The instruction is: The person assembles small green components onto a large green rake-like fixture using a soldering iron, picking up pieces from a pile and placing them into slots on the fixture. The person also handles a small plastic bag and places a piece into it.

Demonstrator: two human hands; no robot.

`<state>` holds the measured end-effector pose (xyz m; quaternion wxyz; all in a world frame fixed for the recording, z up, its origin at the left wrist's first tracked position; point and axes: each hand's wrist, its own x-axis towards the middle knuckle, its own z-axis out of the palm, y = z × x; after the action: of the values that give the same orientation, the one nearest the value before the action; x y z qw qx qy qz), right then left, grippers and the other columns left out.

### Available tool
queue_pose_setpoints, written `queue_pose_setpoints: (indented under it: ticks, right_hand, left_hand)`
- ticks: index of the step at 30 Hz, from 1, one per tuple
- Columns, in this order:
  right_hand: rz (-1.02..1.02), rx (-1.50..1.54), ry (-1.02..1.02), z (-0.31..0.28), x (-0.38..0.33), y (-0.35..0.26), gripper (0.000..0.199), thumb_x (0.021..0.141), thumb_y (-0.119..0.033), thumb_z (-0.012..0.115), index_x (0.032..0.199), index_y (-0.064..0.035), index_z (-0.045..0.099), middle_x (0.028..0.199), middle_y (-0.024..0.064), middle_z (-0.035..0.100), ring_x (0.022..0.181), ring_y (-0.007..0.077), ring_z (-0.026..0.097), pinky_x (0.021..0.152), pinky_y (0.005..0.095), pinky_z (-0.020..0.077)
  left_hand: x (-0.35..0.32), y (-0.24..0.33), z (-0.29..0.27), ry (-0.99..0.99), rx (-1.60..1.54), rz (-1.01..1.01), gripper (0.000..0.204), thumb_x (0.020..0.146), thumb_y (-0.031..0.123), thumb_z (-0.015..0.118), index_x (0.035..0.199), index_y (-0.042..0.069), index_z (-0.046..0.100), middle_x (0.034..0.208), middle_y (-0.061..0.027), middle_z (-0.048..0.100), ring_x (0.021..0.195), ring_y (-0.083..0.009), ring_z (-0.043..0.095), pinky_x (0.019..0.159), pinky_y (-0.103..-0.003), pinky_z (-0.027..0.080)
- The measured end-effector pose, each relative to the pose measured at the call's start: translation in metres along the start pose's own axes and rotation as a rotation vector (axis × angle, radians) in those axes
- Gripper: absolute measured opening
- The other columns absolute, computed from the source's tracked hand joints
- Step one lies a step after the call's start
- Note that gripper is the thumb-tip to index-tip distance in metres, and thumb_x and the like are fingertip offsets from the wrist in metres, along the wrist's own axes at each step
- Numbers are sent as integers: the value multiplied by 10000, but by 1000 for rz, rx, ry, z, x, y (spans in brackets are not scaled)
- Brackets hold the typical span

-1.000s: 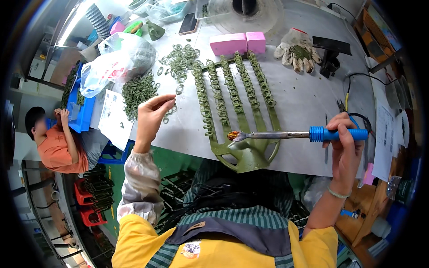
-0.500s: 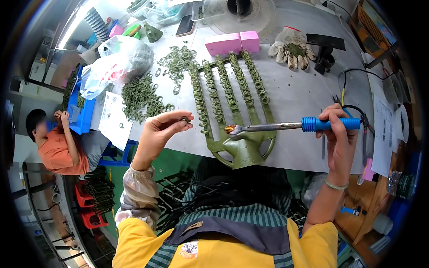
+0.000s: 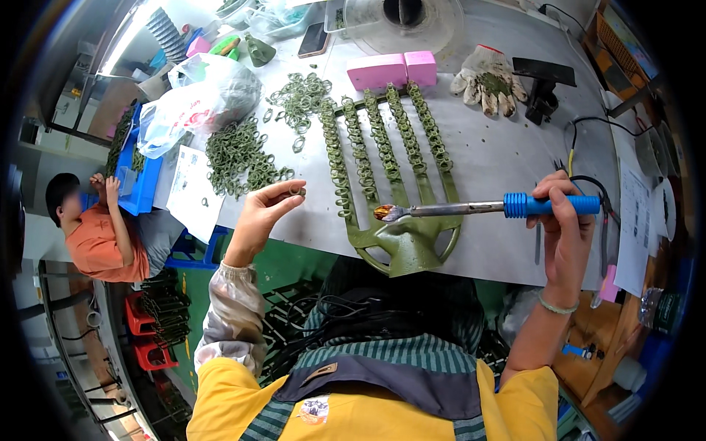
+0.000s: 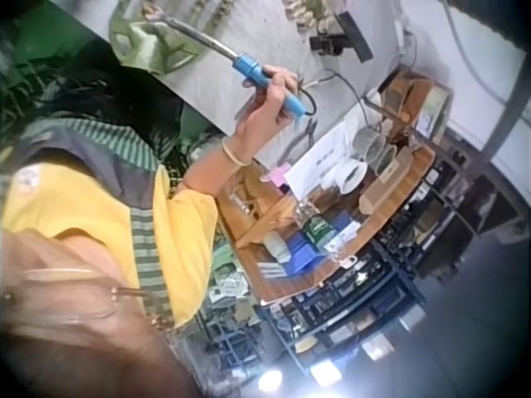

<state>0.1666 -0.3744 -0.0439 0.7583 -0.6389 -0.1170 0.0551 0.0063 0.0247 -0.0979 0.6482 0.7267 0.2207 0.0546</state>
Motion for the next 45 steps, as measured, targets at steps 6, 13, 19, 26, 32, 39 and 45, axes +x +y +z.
queue_pose_setpoints:
  ticks: [6,13,19,26,32,39,45]
  right_hand:
    - [-10,-5,-16,1,1,-1,185,926,-183,622,839,-22,648,906,40,569,727,88,549,586,227,460]
    - [-12,0,-18,3,2,0,184,933,-168,610,847,-9,645,914,53,570,734,102,551,598,233,458]
    - [-11,32,-23,0,5,10,147,937,-126,596,875,-5,653,935,63,589,750,122,567,607,257,481]
    - [23,108,-56,4,10,30,131,941,-127,598,924,-15,664,946,72,616,739,137,585,624,268,491]
    - [37,140,-138,14,14,33,132,937,-110,595,887,-10,666,937,70,608,728,136,582,624,266,486]
    - [-9,13,-19,-6,11,11,166,913,-149,620,827,-14,662,919,63,577,731,112,577,563,244,471]
    - [-9,10,-55,-7,9,9,182,907,-178,621,813,-30,669,898,48,557,706,90,569,527,222,485]
  left_hand:
    - [-7,19,13,-70,130,182,141,890,52,700,998,-37,714,937,-64,710,828,-108,665,764,-240,551]
    - [-18,35,25,-131,-24,44,146,877,1,694,1021,-18,705,935,-51,694,837,-92,644,769,-221,531]
    - [-12,44,75,-151,303,397,183,850,-61,683,1009,19,724,938,-60,706,852,-98,663,772,-220,549]
    - [6,22,96,22,704,753,180,746,65,780,919,110,764,842,-20,732,852,-232,607,747,-341,509]
    - [7,27,99,22,836,768,146,747,98,785,890,120,766,836,-2,733,863,-211,585,806,-336,465]
    - [17,33,85,-53,595,749,137,791,63,759,926,82,745,873,-34,725,826,-193,615,745,-317,485]
    - [41,-7,-5,118,1139,587,248,800,-38,651,1031,35,700,1064,-124,678,969,-305,624,821,-382,531]
